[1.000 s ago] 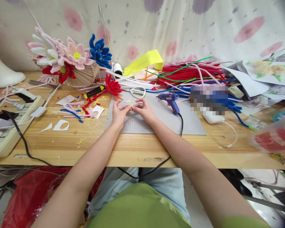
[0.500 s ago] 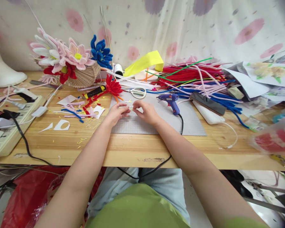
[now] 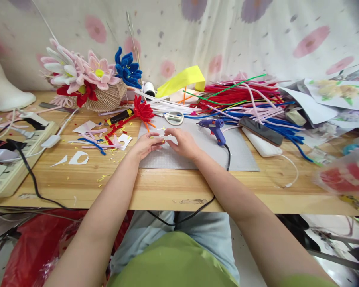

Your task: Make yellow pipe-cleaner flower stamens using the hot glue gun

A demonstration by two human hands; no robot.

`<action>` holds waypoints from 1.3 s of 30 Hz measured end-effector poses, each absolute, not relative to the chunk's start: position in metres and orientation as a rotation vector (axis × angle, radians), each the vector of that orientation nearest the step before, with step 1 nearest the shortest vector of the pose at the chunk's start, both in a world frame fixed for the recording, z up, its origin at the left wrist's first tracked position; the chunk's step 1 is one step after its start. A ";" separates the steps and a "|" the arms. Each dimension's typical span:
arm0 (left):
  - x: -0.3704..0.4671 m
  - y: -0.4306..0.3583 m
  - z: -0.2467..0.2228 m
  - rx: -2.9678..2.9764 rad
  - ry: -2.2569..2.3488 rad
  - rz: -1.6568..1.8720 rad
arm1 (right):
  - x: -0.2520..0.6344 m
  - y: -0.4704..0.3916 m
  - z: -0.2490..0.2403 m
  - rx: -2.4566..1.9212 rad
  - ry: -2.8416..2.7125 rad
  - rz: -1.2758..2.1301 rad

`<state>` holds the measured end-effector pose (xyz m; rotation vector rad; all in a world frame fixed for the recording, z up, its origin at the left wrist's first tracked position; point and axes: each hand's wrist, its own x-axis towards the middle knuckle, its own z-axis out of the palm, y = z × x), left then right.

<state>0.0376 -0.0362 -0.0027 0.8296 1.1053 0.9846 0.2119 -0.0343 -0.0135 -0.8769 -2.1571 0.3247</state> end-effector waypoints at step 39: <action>0.056 -0.038 -0.009 0.898 1.274 1.210 | 0.197 -0.022 -0.034 -1.027 -1.277 1.462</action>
